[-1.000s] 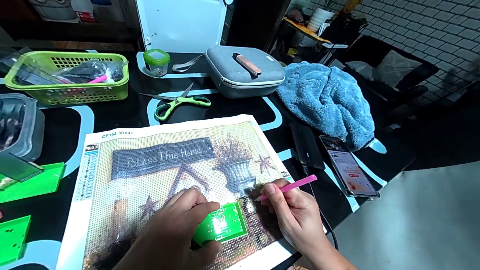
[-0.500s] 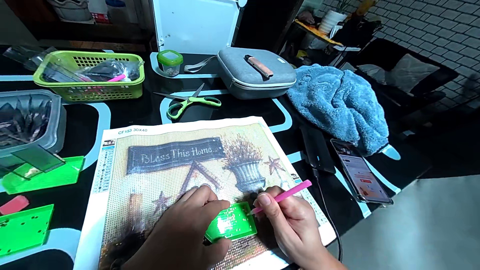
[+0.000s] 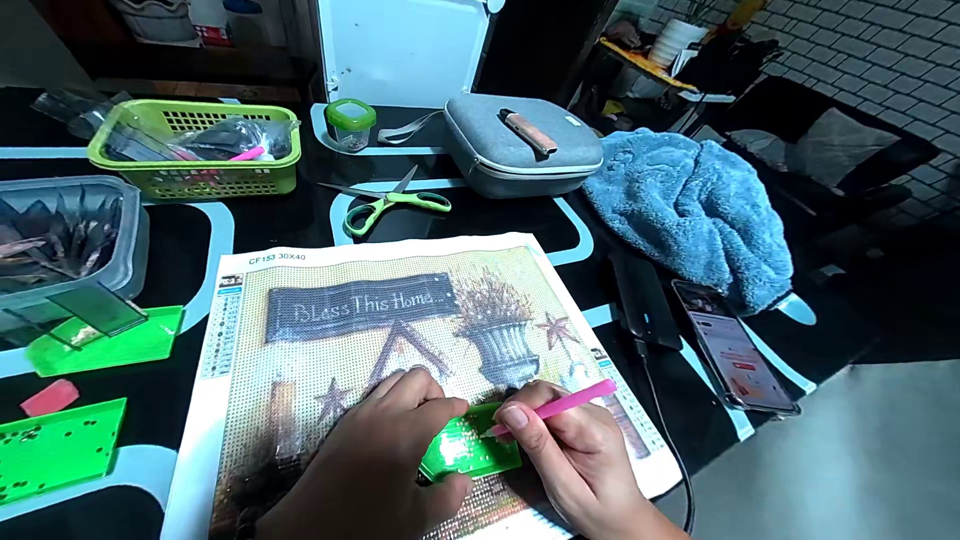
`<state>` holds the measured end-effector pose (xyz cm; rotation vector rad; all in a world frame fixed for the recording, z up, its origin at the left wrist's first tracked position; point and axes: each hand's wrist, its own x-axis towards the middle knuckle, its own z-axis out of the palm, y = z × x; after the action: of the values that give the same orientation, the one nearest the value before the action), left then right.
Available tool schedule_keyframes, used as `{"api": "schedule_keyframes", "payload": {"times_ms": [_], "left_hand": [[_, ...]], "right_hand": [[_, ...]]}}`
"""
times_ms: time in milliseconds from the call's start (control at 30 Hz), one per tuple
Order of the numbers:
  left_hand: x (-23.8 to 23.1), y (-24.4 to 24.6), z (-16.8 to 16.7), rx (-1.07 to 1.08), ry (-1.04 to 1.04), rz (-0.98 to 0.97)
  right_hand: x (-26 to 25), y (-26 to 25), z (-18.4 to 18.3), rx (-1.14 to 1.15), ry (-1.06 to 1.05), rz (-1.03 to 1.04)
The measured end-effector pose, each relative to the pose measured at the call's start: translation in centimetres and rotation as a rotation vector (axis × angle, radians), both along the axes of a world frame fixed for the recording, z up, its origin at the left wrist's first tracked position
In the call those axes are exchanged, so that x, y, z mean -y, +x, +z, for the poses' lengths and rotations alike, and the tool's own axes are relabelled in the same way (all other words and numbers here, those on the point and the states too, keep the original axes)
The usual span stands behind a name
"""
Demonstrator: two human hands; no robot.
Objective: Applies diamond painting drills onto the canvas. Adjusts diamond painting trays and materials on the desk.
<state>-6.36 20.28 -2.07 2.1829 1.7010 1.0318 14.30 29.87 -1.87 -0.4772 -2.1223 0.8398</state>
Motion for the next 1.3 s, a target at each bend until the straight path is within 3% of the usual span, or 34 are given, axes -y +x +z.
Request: {"api": "schedule_keyframes", "payload": {"times_ms": [400,800,933,1100,1300], "left_hand": [[0.0,0.1,0.0,-0.001,-0.004,0.005],[0.0,0.1,0.1,0.001,-0.001,0.006],[0.0,0.1,0.0,0.006,0.007,0.005],[0.0,-0.1,0.1,0.007,-0.025,-0.009],[0.1,-0.2,0.9,0.03,-0.102,-0.033]], "right_hand": [[-0.2,0.2,0.3,-0.056,-0.09,0.005],[-0.1,0.0,-0.2,-0.001,-0.003,0.013],[-0.2,0.2,0.1,-0.073,-0.114,0.029],[-1.6,2.5,1.3,-0.162,-0.331,-0.185],[-2.1,3.9,0.2,-0.116,-0.259,-0.221]]}}
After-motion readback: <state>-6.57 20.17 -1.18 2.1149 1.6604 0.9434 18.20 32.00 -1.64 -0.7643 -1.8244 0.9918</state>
